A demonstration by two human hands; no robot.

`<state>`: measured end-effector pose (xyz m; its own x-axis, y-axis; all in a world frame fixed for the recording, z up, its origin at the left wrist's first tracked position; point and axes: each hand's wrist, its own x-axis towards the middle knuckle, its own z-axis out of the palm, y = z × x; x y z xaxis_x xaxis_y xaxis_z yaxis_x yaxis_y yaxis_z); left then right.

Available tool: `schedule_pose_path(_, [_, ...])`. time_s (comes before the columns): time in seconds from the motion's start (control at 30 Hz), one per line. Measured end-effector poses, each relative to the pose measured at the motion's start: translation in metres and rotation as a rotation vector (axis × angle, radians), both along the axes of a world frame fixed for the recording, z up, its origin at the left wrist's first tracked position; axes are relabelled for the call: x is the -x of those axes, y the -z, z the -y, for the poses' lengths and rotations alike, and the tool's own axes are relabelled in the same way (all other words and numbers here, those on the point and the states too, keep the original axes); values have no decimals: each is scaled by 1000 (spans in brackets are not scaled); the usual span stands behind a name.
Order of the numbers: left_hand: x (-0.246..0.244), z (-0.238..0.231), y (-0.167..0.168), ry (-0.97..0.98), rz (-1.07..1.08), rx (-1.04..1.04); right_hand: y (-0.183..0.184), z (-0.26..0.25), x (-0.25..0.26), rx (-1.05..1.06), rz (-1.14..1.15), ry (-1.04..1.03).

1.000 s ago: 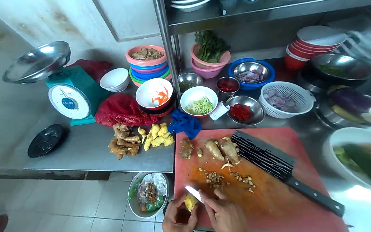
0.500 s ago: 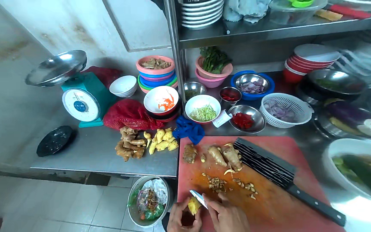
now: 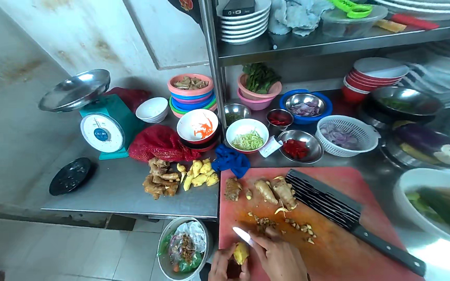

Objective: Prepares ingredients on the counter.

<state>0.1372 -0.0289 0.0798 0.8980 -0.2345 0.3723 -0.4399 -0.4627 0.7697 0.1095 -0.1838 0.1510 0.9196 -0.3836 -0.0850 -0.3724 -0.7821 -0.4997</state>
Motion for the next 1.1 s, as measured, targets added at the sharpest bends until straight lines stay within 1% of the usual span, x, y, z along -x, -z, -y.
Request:
schedule_pose_path(0.13, [-2,-1,-1,13,-5,-16,-6,6,-9,-72,-278,-47])
schedule_pose_path(0.17, [-2,-2,-2,18,-3,-27,-7,10,-9,-81,-308,-50])
schedule_pose_path(0.27, [-7,-3,-6,41,-3,-70,-16,8,-14,-71,-218,-47])
schedule_pose_path(0.33, [-5,-4,-6,43,-11,-87,-22,6,-17,-100,-345,-92])
schedule_pose_path(0.4, [-7,-4,-5,40,-21,-75,-19,10,-19,-92,-404,-103])
schedule_pose_path(0.47, [-8,-4,-4,35,-28,-64,-17,13,-17,-84,-364,-85])
schedule_pose_path(0.53, [-10,-3,-5,31,-35,-76,-19,8,-16,-54,-258,-77])
schedule_pose_path(0.63, [-5,-2,-9,11,-88,-86,-17,5,-13,-87,-348,-81])
schedule_pose_path(0.67, [-5,-1,-12,6,-130,-76,-12,8,-12,-84,-327,-58])
schedule_pose_path(0.77, [-4,5,-25,-39,-273,-72,-7,5,-4,-57,-94,3])
schedule_pose_path(0.8, [-2,8,-29,-59,-313,-75,-6,1,1,-66,-59,9])
schedule_pose_path(0.93, [-1,17,-36,-108,-370,-48,5,4,6,-92,-109,26])
schedule_pose_path(1.03, [0,18,-35,-108,-392,-29,-3,0,5,-86,-50,34])
schedule_pose_path(1.1, [3,18,-34,-118,-405,-6,5,0,8,-80,-64,32])
